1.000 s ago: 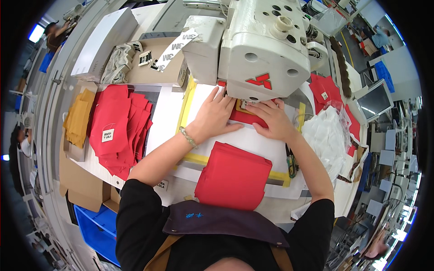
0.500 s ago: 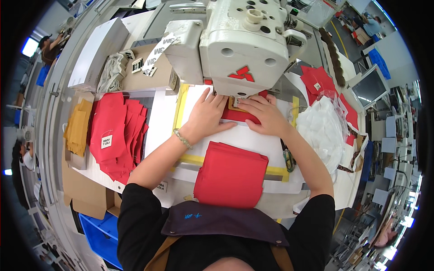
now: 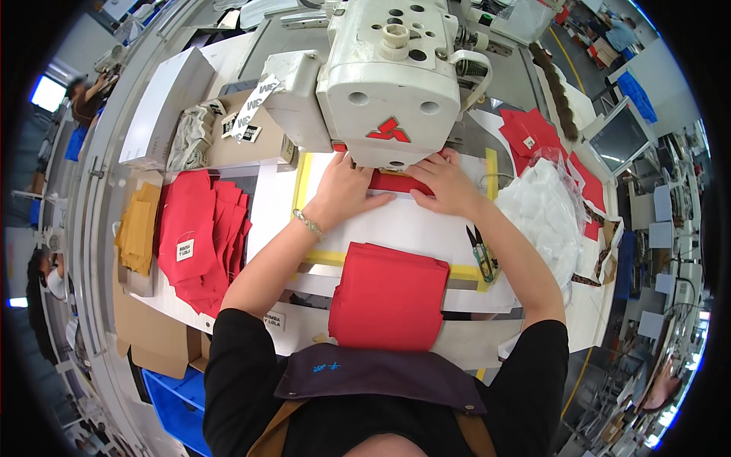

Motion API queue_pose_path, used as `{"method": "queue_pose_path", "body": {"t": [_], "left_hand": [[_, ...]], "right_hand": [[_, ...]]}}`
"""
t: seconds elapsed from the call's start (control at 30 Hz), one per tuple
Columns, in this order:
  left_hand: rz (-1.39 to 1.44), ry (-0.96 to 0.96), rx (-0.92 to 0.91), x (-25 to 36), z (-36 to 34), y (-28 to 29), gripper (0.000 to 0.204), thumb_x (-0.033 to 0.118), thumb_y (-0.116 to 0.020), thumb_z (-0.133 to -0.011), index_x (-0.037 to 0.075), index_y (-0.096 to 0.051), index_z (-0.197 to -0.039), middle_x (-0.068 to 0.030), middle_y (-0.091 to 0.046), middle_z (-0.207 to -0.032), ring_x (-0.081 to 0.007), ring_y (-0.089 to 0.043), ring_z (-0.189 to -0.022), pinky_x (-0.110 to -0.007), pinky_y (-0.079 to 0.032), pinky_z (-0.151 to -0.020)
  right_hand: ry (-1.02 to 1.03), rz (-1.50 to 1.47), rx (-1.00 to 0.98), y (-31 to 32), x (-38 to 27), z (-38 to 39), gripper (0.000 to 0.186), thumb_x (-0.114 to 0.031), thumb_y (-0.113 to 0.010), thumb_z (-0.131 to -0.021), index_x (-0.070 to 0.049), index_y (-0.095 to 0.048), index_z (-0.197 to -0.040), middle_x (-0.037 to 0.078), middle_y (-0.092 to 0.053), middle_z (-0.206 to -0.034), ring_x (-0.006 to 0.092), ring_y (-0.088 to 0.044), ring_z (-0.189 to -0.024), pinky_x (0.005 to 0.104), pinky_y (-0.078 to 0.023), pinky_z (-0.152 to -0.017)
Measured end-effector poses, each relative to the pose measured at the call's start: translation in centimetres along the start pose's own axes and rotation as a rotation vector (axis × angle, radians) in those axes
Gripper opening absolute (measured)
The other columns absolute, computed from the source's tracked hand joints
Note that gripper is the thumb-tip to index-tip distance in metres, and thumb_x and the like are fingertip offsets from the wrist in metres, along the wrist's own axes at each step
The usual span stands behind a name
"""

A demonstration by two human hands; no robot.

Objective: The person sews white rectangular labels onto red fabric pieces using an industrial sewing machine. They repeatedly pick up a red piece, place a label on it, guide it under the presser foot, sew, and trim the thread with scissors. Finished pieces are stacked to the left.

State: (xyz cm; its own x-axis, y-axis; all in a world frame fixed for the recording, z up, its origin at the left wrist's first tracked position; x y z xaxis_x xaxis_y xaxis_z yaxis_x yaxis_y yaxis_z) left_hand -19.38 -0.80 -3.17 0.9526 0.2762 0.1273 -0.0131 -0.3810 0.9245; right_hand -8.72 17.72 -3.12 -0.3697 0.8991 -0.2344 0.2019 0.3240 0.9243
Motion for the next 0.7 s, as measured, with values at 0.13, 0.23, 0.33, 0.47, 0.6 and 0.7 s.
{"method": "queue_pose_path", "body": {"t": [0.13, 0.23, 0.33, 0.47, 0.6, 0.7], "left_hand": [[-0.021, -0.006, 0.028, 0.1, 0.2, 0.2, 0.073, 0.059, -0.061, -0.082, -0.010, -0.066, -0.106, -0.0183, -0.064, -0.107, -0.0311, -0.057, -0.102, -0.039, -0.042, -0.094], [-0.040, -0.009, -0.001, 0.2, 0.3, 0.3, 0.073, 0.059, -0.061, -0.082, -0.009, -0.066, -0.107, -0.0183, -0.064, -0.109, -0.0309, -0.057, -0.105, -0.038, -0.042, -0.095], [-0.029, 0.017, -0.058, 0.3, 0.1, 0.4, 0.074, 0.059, -0.061, -0.082, -0.010, -0.066, -0.108, -0.0182, -0.063, -0.111, -0.0309, -0.056, -0.107, -0.038, -0.042, -0.096], [-0.006, 0.001, -0.009, 0.0, 0.3, 0.2, 0.075, 0.059, -0.061, -0.082, -0.010, -0.065, -0.110, -0.0182, -0.063, -0.112, -0.0308, -0.056, -0.107, -0.039, -0.042, -0.096], [0.070, 0.027, -0.071, -0.2, 0.3, 0.0, 0.075, 0.055, -0.066, -0.081, -0.007, -0.056, -0.124, -0.0200, -0.061, -0.120, -0.0347, -0.054, -0.114, -0.043, -0.039, -0.102], [0.074, 0.053, -0.193, -0.5, 0.6, 0.3, 0.075, 0.054, -0.065, -0.083, -0.007, -0.055, -0.126, -0.0200, -0.058, -0.125, -0.0328, -0.052, -0.118, -0.043, -0.038, -0.104]], "right_hand": [[0.008, -0.002, -0.009, 0.1, -0.2, 0.0, 0.045, -0.025, -0.066, -0.081, -0.012, -0.060, -0.124, 0.004, -0.061, -0.126, 0.0223, -0.051, -0.120, 0.0474, -0.033, -0.095], [0.005, -0.004, -0.012, 0.3, -0.3, 0.0, 0.045, -0.025, -0.066, -0.081, -0.013, -0.060, -0.124, 0.004, -0.062, -0.126, 0.0221, -0.052, -0.119, 0.0475, -0.033, -0.095], [0.014, 0.016, 0.030, 0.2, -0.2, 0.3, 0.043, -0.026, -0.067, -0.081, -0.013, -0.062, -0.122, 0.003, -0.062, -0.126, 0.0216, -0.054, -0.117, 0.0473, -0.033, -0.094], [0.046, 0.073, 0.107, 0.7, -0.1, 0.9, 0.040, -0.025, -0.069, -0.079, -0.014, -0.064, -0.117, 0.000, -0.063, -0.126, 0.0189, -0.057, -0.112, 0.0459, -0.034, -0.090], [0.116, 0.141, 0.111, 1.3, -0.2, 1.9, 0.039, -0.024, -0.071, -0.076, -0.015, -0.066, -0.114, -0.002, -0.064, -0.125, 0.0162, -0.058, -0.108, 0.0445, -0.034, -0.085], [0.140, 0.119, 0.060, 1.3, -0.5, 1.6, 0.038, -0.022, -0.071, -0.075, -0.015, -0.066, -0.112, -0.001, -0.063, -0.127, 0.0161, -0.057, -0.106, 0.0434, -0.035, -0.083]]}}
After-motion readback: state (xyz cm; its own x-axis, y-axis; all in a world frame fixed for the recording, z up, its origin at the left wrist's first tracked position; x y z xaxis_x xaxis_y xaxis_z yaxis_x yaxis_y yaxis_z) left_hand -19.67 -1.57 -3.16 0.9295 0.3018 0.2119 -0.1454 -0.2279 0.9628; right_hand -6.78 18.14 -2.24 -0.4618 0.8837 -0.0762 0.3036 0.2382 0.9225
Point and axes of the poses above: each hand's wrist, its own z-axis away from the middle knuckle, its own y-axis out of the back of the hand, x = y × z, the point moved 3 cm from there along -z, towards the middle knuckle
